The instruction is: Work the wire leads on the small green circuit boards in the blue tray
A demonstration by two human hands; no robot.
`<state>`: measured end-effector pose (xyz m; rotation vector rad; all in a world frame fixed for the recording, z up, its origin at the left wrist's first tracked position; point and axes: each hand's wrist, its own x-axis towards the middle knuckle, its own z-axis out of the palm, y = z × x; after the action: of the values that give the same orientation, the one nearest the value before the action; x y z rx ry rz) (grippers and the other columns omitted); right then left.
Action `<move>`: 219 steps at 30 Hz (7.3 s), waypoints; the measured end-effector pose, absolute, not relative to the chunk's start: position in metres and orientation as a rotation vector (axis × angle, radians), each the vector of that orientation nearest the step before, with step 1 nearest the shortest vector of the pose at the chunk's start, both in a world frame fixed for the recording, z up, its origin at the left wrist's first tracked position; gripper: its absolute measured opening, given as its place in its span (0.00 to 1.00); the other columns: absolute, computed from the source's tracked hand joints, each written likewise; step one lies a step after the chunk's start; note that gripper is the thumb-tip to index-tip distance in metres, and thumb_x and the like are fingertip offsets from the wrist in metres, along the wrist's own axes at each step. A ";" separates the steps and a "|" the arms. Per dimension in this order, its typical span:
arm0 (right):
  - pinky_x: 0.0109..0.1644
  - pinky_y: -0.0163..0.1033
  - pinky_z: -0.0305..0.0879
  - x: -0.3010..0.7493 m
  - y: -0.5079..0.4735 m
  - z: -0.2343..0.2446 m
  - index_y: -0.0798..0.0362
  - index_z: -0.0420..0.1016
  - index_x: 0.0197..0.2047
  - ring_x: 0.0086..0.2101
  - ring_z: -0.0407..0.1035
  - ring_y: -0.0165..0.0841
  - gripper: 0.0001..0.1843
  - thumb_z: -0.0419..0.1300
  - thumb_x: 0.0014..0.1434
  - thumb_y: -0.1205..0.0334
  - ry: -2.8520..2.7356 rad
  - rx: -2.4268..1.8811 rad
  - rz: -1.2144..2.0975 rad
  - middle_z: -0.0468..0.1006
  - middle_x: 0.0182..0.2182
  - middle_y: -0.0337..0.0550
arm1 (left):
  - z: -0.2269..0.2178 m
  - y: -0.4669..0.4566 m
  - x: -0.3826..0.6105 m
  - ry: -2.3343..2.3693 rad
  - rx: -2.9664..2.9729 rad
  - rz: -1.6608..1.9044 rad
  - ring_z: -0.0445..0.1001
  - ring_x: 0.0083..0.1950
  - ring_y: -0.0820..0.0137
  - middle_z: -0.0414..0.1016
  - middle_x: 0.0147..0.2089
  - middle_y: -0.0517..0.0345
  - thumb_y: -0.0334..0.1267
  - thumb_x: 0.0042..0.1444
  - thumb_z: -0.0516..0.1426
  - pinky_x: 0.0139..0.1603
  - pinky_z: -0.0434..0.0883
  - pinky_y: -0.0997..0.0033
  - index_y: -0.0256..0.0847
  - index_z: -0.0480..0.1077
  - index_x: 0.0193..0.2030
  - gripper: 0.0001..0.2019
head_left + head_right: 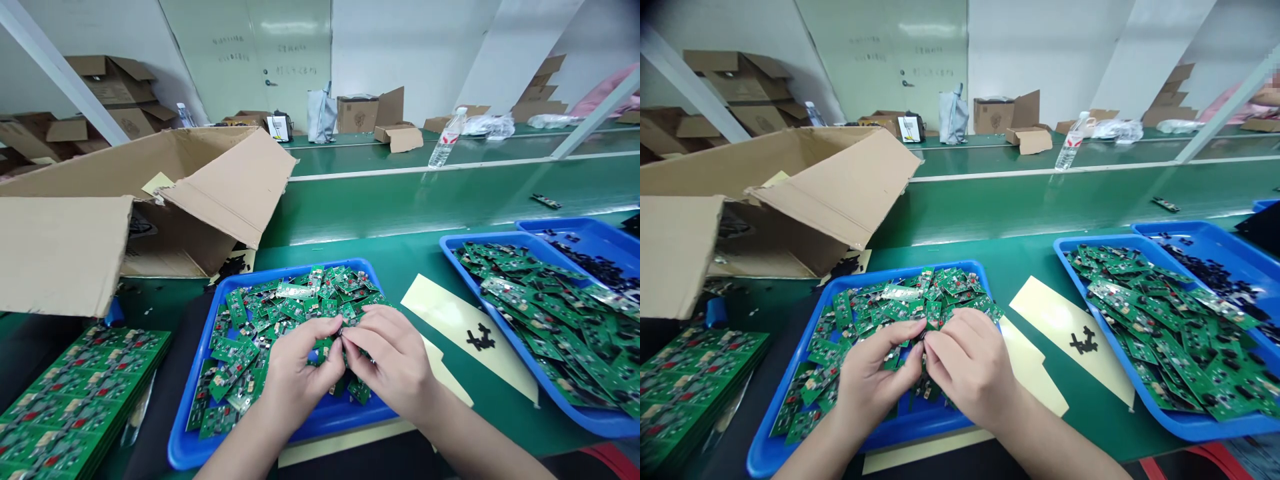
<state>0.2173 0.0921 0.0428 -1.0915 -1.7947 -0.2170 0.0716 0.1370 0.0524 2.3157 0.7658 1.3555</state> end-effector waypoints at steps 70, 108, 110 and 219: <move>0.57 0.58 0.55 0.448 0.068 0.057 0.51 0.65 0.29 0.52 0.63 0.54 0.12 0.63 0.40 0.60 -0.616 -1.889 0.225 0.74 0.36 0.55 | 0.057 0.167 0.068 1.179 2.374 0.764 0.73 0.48 0.59 0.73 0.45 0.49 0.36 0.56 0.52 0.48 0.72 0.58 0.41 0.72 0.42 0.11; 0.40 0.40 0.71 0.257 0.126 0.029 0.49 0.70 0.43 0.31 0.73 0.31 0.26 0.71 0.41 0.55 -0.686 -0.928 1.210 0.76 0.34 0.38 | 0.055 0.173 0.076 0.764 2.321 1.193 0.72 0.38 0.69 0.71 0.36 0.55 0.32 0.57 0.53 0.39 0.70 0.70 0.42 0.72 0.34 0.06; 0.40 0.40 0.71 0.257 0.124 0.034 0.49 0.71 0.42 0.32 0.72 0.31 0.25 0.72 0.40 0.58 -0.640 -0.899 1.243 0.76 0.34 0.38 | 0.054 0.169 0.077 0.736 2.355 1.192 0.72 0.39 0.69 0.71 0.37 0.55 0.31 0.57 0.54 0.39 0.71 0.71 0.43 0.72 0.35 0.06; 0.50 0.45 0.70 0.244 0.094 0.027 0.46 0.71 0.52 0.46 0.71 0.37 0.17 0.50 0.63 0.69 -1.719 -1.256 0.311 0.69 0.51 0.49 | 0.063 0.152 0.089 0.876 1.333 0.711 0.64 0.18 0.78 0.64 0.19 0.68 0.39 0.50 0.58 0.21 0.64 0.79 0.37 0.68 0.29 0.07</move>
<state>0.2440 0.0942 0.0267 -1.2558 -1.7191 0.3108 0.0885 0.1519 0.0629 1.3327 0.8758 0.7112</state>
